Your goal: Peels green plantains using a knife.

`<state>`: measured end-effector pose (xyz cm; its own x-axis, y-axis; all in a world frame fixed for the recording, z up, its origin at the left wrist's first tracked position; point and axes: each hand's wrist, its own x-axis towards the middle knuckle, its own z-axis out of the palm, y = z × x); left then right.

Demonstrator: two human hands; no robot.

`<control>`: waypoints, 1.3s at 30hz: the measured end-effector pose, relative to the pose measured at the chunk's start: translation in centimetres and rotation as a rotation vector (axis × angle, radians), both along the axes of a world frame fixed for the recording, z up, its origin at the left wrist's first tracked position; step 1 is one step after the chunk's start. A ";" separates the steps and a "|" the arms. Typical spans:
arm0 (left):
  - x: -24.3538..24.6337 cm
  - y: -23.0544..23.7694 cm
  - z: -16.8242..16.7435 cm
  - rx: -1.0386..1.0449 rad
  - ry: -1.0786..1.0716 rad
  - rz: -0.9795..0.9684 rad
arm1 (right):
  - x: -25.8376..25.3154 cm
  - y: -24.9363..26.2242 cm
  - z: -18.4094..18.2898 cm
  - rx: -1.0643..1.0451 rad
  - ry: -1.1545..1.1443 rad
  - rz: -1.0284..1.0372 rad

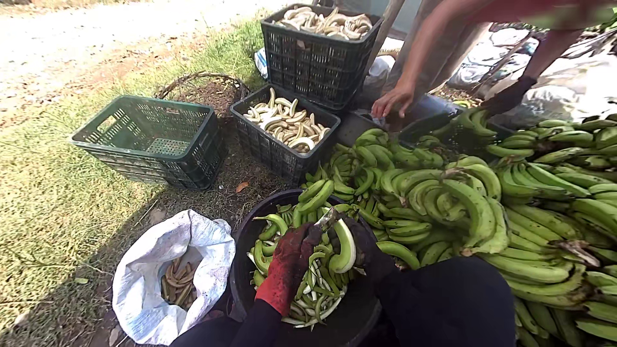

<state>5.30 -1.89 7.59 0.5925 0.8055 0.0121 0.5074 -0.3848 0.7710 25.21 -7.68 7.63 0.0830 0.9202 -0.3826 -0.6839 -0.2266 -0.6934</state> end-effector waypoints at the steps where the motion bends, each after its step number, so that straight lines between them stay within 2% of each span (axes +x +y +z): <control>1: -0.1 -0.7 0.1 0.069 0.023 -0.088 | 1.2 0.2 -0.4 0.032 0.036 0.003; 5: -0.6 -1.9 0.0 0.365 0.032 -0.267 | 4.4 1.1 -1.3 0.055 0.393 0.169; 7: -0.8 -1.8 0.2 0.395 0.048 -0.270 | 4.7 1.4 -1.8 0.049 0.440 0.214; 11: -0.6 -1.5 0.5 0.360 0.121 -0.238 | 2.2 1.4 -0.3 -0.035 0.156 0.115; 15: 0.6 -1.6 0.9 0.290 0.187 0.021 | -1.9 0.0 0.3 0.174 -0.277 -0.089; 18: 1.0 -0.6 1.1 0.124 0.202 0.195 | -3.3 -0.4 -1.3 0.141 -0.328 -0.129; 21: 1.0 0.0 1.4 -0.006 0.208 0.206 | -2.6 -1.0 -2.6 0.175 -0.315 -0.099; 26: 1.6 0.0 1.3 0.087 0.220 0.207 | -2.1 -1.3 -2.2 0.177 -0.155 -0.043; 28: 1.7 0.0 1.5 0.103 0.217 0.211 | -2.3 -1.1 -1.5 0.143 -0.160 -0.014; 33: 0.0 1.9 0.7 -0.111 0.045 0.293 | -1.4 -1.9 -0.8 0.222 -0.582 0.254; 39: -1.7 1.8 2.5 -0.247 -0.198 0.350 | 0.5 -1.8 -1.7 -0.073 -1.144 0.418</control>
